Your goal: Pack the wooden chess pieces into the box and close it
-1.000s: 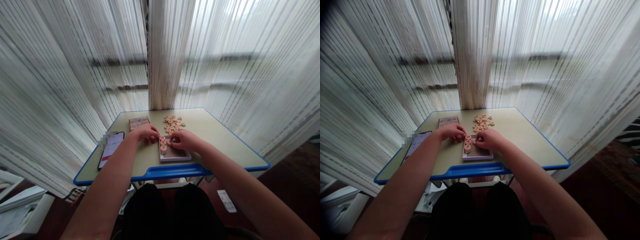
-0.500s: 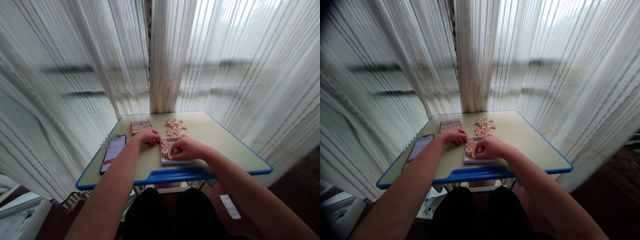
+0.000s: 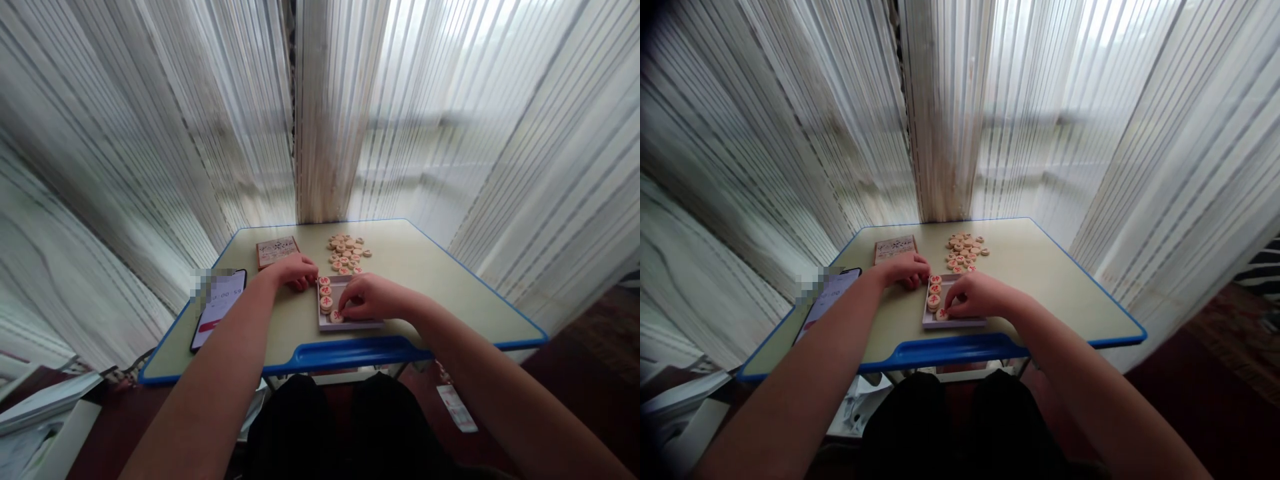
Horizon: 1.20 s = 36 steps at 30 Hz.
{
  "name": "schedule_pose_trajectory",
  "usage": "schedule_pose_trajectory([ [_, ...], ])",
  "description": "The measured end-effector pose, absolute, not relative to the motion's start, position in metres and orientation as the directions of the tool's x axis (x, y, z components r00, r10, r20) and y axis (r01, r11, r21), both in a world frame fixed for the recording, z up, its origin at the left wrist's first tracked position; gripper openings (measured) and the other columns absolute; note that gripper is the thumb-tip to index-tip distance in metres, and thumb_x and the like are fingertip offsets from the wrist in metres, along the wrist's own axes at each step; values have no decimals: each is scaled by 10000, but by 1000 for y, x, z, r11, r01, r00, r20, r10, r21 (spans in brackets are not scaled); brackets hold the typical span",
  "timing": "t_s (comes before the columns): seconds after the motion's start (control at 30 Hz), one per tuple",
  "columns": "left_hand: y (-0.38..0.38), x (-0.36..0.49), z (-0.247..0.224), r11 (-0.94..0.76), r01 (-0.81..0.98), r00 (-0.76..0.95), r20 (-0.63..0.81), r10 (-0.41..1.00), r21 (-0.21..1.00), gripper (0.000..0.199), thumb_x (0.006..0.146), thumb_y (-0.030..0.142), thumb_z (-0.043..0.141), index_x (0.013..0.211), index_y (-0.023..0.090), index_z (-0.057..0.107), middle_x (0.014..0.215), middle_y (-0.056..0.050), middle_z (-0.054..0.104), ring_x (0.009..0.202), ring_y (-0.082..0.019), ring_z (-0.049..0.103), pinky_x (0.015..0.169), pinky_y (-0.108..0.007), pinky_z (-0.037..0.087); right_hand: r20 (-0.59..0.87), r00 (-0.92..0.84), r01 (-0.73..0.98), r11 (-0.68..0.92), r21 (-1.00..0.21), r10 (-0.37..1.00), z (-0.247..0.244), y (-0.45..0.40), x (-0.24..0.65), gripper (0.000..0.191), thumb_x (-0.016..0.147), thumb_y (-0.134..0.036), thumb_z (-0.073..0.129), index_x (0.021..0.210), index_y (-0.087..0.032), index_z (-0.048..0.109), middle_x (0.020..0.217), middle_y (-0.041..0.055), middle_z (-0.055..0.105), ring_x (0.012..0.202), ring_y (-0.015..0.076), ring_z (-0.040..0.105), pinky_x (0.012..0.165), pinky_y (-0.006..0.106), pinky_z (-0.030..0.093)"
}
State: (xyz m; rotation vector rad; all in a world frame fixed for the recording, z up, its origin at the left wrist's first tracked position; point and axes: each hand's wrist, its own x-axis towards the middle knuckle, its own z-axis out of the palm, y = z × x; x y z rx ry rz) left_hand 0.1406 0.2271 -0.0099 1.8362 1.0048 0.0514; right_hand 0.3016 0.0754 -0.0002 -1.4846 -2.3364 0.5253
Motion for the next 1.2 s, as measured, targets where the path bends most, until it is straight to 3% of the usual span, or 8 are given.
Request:
schedule_pose_trajectory([
  [0.23, 227, 140, -12, -168, 595, 667, -366, 649, 786, 111, 603, 232, 553, 671, 148, 579, 689, -29, 642, 466, -75, 536, 426, -163, 423, 48, -410, 786, 380, -488, 911, -2, 78, 302, 182, 700, -224, 569, 803, -171, 709, 616, -7, 577, 554, 85, 462, 538, 202, 344],
  [0.73, 223, 141, -11, -253, 588, 683, -305, 664, 768, 74, 622, 214, 553, 647, 144, 562, 618, -19, 614, 460, -83, 527, 417, -173, 419, 32, -388, 795, 351, -495, 921, -5, 81, 299, 227, 691, -362, 624, 782, -168, 698, 616, -9, 588, 539, 80, 463, 513, 197, 335],
  [1.2, 228, 141, -14, -273, 563, 710, -288, 643, 780, 86, 648, 213, 554, 684, 141, 586, 595, -9, 604, 459, -87, 527, 421, -185, 423, 70, -353, 835, 347, -426, 933, -5, 80, 294, 204, 677, -368, 640, 698, -169, 676, 581, -18, 551, 518, 74, 424, 504, 203, 305],
])
